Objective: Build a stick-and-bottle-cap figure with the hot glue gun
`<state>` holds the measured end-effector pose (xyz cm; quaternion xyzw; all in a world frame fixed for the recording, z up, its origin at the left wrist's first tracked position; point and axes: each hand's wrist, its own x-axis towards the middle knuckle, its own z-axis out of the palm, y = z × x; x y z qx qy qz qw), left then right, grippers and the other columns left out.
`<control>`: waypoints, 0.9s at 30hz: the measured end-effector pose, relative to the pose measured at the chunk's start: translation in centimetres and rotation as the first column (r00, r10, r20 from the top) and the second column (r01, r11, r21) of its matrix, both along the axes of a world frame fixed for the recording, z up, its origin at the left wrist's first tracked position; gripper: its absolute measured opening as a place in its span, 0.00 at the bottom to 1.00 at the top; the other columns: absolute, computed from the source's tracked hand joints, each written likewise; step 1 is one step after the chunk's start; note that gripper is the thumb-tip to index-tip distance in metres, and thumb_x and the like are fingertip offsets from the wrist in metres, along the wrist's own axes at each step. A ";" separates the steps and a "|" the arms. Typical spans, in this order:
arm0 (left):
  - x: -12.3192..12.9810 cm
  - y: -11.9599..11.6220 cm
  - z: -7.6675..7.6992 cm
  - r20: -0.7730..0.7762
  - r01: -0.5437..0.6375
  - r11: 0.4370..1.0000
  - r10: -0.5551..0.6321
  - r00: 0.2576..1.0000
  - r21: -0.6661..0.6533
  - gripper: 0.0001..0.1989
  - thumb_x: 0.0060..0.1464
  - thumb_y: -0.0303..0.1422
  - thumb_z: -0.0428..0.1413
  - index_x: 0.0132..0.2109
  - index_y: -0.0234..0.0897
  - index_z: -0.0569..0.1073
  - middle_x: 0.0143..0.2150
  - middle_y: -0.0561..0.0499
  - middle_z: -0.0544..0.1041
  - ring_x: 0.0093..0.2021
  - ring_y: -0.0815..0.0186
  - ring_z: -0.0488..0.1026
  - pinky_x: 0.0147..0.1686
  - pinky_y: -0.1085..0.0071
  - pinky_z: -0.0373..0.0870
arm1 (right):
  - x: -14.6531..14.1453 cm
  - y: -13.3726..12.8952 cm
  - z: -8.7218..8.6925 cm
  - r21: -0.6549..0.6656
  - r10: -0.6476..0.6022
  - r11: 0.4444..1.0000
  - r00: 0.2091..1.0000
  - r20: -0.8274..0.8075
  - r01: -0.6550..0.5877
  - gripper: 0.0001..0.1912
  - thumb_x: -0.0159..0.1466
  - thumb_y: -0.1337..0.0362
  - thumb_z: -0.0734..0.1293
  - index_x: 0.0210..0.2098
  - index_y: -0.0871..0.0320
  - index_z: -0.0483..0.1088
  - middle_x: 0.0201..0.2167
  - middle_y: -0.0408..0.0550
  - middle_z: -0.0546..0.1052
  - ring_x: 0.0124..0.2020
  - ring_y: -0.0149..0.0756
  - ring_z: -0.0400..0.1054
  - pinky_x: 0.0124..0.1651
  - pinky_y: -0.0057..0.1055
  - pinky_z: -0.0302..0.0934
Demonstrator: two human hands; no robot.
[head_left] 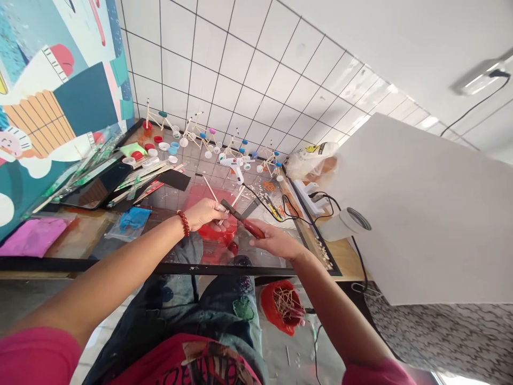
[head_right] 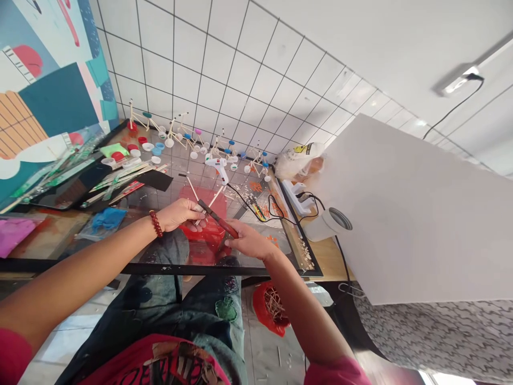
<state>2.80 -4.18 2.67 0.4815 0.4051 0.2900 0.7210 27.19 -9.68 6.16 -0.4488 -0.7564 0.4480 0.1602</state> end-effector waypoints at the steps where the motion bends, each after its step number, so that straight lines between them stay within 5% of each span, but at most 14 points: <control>1: 0.0 0.0 -0.1 -0.007 0.001 1.000 -0.001 1.000 -0.002 0.18 0.38 0.38 0.74 0.29 0.30 0.79 0.25 0.45 0.81 0.24 0.65 0.78 0.26 0.72 0.75 | -0.1 0.0 0.0 0.042 0.008 0.999 0.998 0.058 -0.011 0.22 0.56 0.67 0.68 0.52 0.57 0.73 0.52 0.49 0.76 0.54 0.43 0.68 0.61 0.40 0.60; 6: 0.1 0.0 -0.4 -0.010 -0.005 1.000 0.005 1.000 0.002 0.16 0.40 0.38 0.73 0.28 0.30 0.78 0.25 0.45 0.81 0.22 0.67 0.76 0.24 0.73 0.73 | -0.7 -0.2 0.0 0.204 -0.022 0.978 0.955 0.295 -0.041 0.17 0.56 0.72 0.63 0.45 0.58 0.72 0.47 0.51 0.77 0.50 0.43 0.69 0.57 0.39 0.61; 12: 0.5 0.0 -0.7 -0.020 -0.046 0.991 0.049 0.999 0.126 0.10 0.49 0.32 0.68 0.25 0.31 0.77 0.24 0.47 0.80 0.22 0.68 0.75 0.24 0.74 0.71 | -1.4 1.0 1.0 0.143 -0.194 0.979 0.890 0.413 0.147 0.26 0.55 0.67 0.70 0.53 0.58 0.67 0.45 0.49 0.78 0.42 0.39 0.71 0.45 0.31 0.62; 18: 0.7 -0.1 -0.5 -0.019 -0.103 0.987 0.106 0.994 0.120 0.11 0.54 0.29 0.63 0.25 0.32 0.75 0.25 0.47 0.79 0.22 0.70 0.74 0.24 0.75 0.68 | -3.1 1.4 1.9 0.189 -0.172 0.980 0.749 0.640 0.063 0.15 0.60 0.65 0.65 0.46 0.60 0.71 0.41 0.52 0.80 0.40 0.41 0.72 0.39 0.30 0.57; 27: 0.8 -0.1 -0.7 -0.085 -0.114 0.988 0.123 0.989 0.102 0.15 0.57 0.24 0.58 0.22 0.32 0.71 0.17 0.52 0.70 0.15 0.74 0.64 0.17 0.77 0.51 | -3.4 1.5 0.3 0.205 -0.132 0.979 0.700 0.702 -0.021 0.15 0.61 0.67 0.64 0.47 0.61 0.71 0.44 0.56 0.81 0.42 0.44 0.74 0.38 0.30 0.58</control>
